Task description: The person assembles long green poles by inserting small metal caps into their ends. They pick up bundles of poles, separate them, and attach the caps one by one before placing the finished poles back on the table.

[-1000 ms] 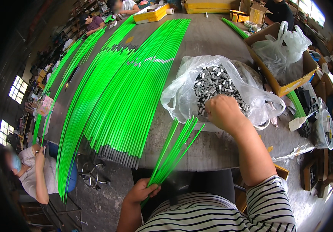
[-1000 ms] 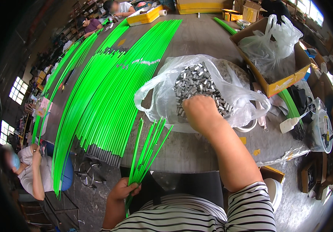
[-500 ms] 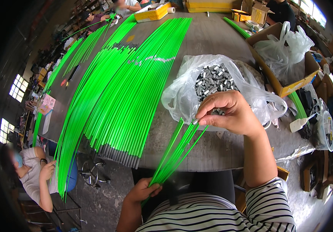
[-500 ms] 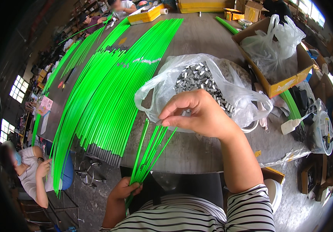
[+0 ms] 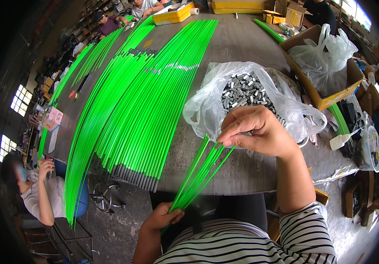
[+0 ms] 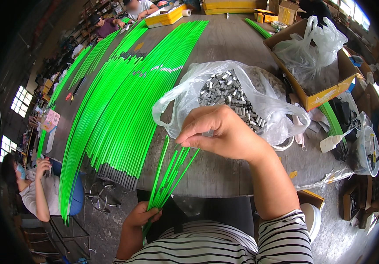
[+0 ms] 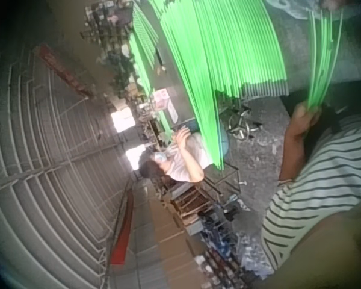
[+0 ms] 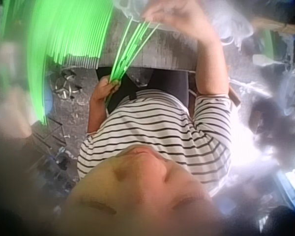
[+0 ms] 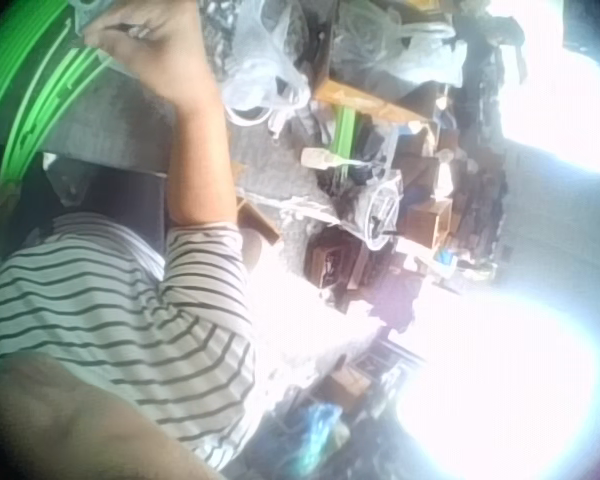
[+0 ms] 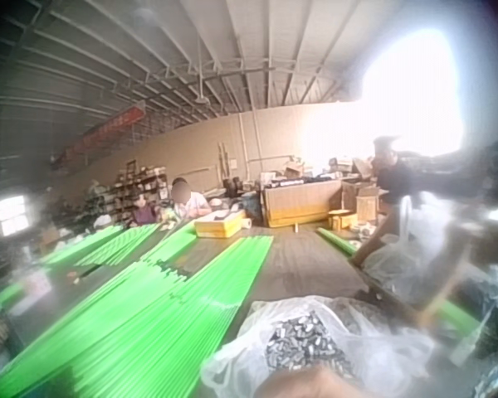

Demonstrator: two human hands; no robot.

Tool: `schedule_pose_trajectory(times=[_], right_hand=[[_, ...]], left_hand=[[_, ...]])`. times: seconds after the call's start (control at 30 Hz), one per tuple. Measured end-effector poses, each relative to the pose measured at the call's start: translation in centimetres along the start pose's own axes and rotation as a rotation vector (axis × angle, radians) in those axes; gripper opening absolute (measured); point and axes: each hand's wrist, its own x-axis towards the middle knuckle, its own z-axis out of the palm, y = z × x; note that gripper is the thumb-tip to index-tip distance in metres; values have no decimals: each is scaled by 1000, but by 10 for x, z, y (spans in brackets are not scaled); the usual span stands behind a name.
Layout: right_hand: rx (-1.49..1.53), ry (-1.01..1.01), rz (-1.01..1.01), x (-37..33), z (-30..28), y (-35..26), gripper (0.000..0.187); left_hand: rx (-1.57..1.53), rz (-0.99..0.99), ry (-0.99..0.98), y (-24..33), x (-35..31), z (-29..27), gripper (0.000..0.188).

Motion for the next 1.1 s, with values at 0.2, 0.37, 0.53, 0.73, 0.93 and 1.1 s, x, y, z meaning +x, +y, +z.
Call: schedule_pose_trajectory(times=[0.2, 0.37, 0.53, 0.73, 0.93, 1.1], right_hand=[[-364, 183, 256, 0, -2, 10, 12], [-872, -103, 328, -17, -3, 53, 12], [-1084, -127, 394, -21, 10, 74, 2], [-1117, -42, 381, -15, 10, 63, 4], [-367, 210, 366, 2, -1, 14, 8], [18, 125, 180, 1, 1, -2, 8]], left_hand=[[-47, -53, 61, -4, -3, -1, 15], [-32, -25, 33, -4, -2, -2, 16], [-30, -13, 40, 0, -3, 1, 15], [-3, -16, 27, 1, -2, 1, 15], [1, -6, 20, -2, 0, 5, 16], [62, -28, -36, -4, 3, 5, 13]])
